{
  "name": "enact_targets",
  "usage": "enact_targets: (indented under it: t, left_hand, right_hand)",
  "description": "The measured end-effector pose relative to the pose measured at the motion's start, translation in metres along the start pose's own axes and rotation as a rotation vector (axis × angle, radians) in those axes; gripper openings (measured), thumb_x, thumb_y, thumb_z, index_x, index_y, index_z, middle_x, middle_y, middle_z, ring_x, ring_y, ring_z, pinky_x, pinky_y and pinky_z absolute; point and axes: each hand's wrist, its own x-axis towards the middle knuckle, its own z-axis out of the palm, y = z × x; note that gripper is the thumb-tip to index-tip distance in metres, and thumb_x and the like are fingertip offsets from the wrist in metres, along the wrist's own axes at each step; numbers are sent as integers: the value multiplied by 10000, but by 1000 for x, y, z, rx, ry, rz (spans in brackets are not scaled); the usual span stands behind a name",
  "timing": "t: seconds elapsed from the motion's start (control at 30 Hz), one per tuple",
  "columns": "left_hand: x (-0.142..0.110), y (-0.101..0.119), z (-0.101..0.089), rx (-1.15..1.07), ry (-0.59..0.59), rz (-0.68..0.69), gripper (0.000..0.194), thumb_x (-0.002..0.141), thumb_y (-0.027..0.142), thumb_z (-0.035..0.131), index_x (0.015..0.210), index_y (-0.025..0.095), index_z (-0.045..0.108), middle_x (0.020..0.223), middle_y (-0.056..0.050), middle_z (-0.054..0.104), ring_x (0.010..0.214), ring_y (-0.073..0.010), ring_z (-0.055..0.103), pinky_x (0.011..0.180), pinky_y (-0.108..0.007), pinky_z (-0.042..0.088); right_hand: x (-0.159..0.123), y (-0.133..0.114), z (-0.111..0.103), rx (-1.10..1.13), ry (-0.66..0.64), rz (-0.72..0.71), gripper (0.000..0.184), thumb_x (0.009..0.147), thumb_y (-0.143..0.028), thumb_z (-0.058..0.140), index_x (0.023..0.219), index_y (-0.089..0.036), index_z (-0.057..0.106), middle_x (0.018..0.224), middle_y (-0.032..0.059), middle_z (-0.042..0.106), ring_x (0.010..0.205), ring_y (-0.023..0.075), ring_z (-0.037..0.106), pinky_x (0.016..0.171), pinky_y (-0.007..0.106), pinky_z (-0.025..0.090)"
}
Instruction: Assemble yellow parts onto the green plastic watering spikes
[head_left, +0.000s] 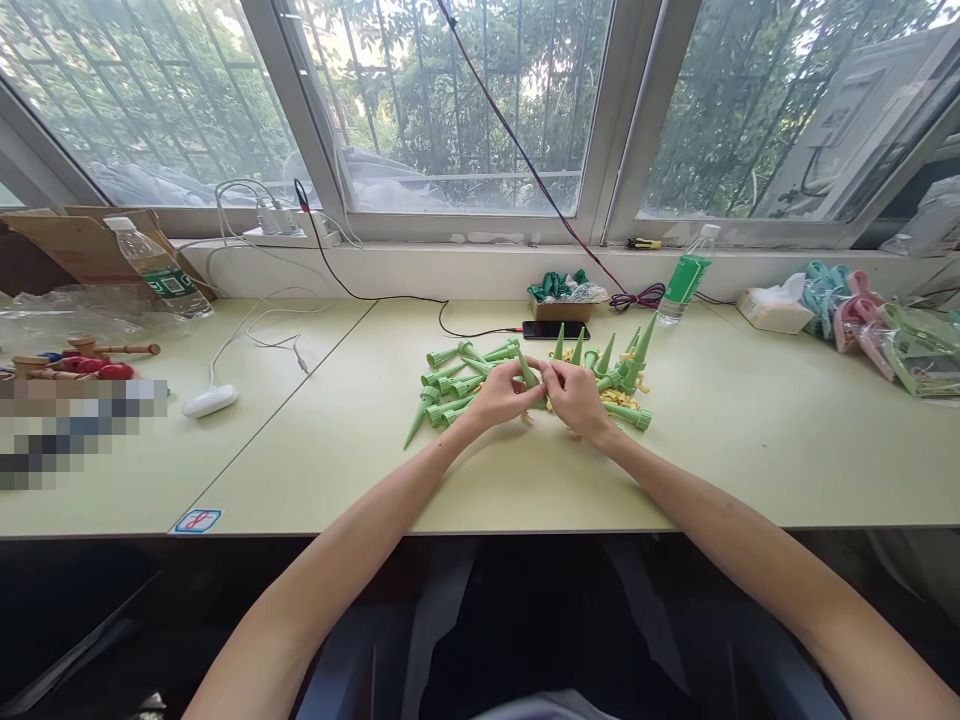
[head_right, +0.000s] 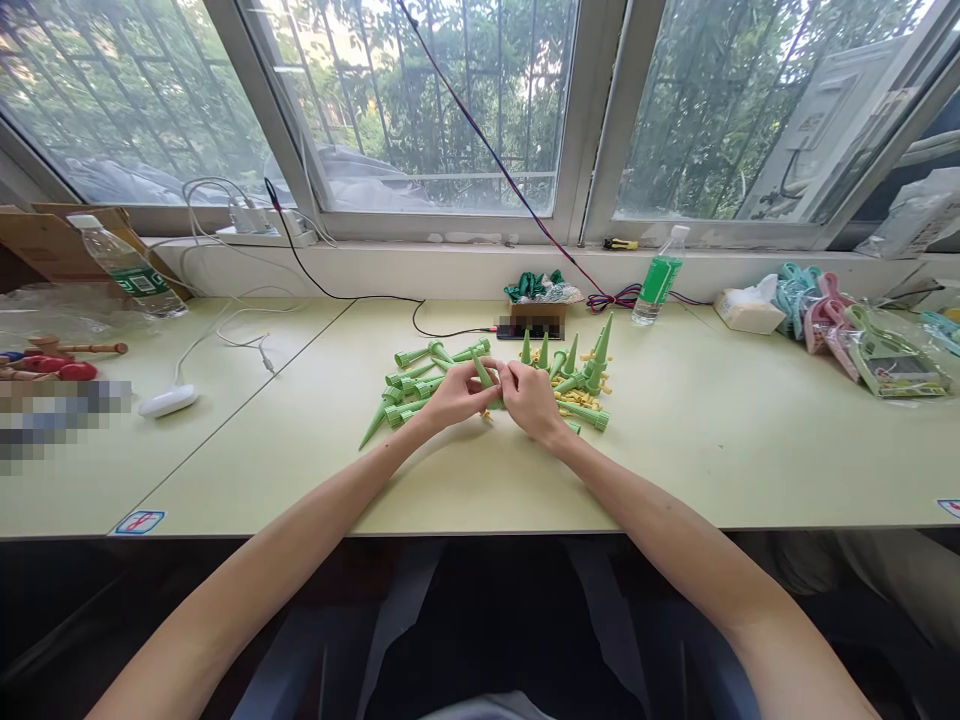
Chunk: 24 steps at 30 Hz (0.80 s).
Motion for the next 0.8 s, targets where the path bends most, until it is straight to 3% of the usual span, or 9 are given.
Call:
enact_targets:
  t: [0.27,0.8]
  left_hand:
    - [1,-3,-2,-121,-12,-112,379,799,447,745,1028,154,671,732,-4,621,495,-72,524,442,-204,418]
    - [3,-9,-3,-203,38,-161,422,812,503,750,1013,141,668,714,-2,619,482,-77,550,430,-203,424]
  right_hand:
    - [0,-3,-1,17,21,5,394,997,-401,421,648,-227,368,559,-10,465,534,133,370,549,288,249]
    - [0,-2,0,69,26,11,387,997,-448,427,677,-233,393,563,-16,447,531,143,384,546,283,270]
